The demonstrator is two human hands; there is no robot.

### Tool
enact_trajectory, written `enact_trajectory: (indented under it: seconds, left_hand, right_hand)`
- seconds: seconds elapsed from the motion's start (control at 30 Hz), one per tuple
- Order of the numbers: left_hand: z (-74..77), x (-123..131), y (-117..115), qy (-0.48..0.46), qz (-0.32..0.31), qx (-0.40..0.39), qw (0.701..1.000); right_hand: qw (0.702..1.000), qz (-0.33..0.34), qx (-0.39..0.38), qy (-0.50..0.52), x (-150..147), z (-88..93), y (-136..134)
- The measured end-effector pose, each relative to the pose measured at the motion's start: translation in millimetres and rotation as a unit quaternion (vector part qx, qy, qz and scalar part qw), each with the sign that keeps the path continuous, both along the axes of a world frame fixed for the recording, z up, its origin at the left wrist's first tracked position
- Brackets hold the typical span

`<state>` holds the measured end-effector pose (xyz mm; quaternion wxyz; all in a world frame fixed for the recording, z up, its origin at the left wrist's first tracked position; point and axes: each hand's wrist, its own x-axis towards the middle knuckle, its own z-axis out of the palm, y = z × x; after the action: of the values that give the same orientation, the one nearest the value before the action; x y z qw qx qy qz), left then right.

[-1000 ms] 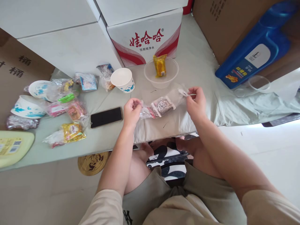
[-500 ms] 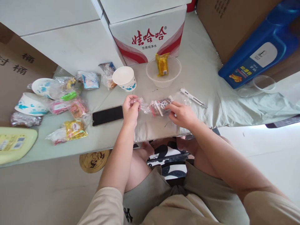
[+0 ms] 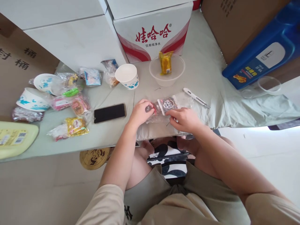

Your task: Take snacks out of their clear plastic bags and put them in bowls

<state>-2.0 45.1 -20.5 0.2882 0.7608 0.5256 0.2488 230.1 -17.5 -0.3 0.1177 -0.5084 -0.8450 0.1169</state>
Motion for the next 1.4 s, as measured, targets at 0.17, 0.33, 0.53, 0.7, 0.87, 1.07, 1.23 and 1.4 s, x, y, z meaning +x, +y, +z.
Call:
enact_trajectory:
  seconds: [0.17, 0.33, 0.53, 0.7, 0.87, 1.07, 1.23, 1.4]
  left_hand:
    - [-0.5, 0, 5, -0.062, 0.059, -0.002, 0.996]
    - [2.2, 10, 3, -0.245, 0.120, -0.152, 0.950]
    - [16.1, 35, -9, -0.431, 0.110, -0.323, 0.835]
    - [20.8, 45, -12, -0.492, 0.119, -0.330, 0.797]
    - [18.6, 50, -14, -0.469, 0.133, -0.338, 0.805]
    - [15.2, 46, -12, -0.430, 0.167, -0.319, 0.828]
    - [11.5, 43, -11, -0.361, 0.192, -0.252, 0.877]
    - [10.4, 40, -10, -0.323, 0.184, -0.237, 0.897]
  right_hand:
    - [0.989, -0.095, -0.085, -0.080, -6, 6.0, -3]
    - [0.975, -0.184, -0.111, -0.053, -8, 8.4, 1]
    - [0.988, -0.144, -0.049, 0.010, -13, 3.4, -4]
    - [0.991, -0.119, -0.042, 0.051, -16, -6.0, -6]
    - [0.993, -0.104, -0.026, 0.055, -24, -12.6, -9]
    - [0.993, -0.105, -0.008, 0.052, -26, -14.2, -9]
    - [0.995, -0.080, 0.022, 0.062, -23, -17.0, -3]
    - [0.996, -0.048, 0.016, 0.070, -20, -21.1, -3]
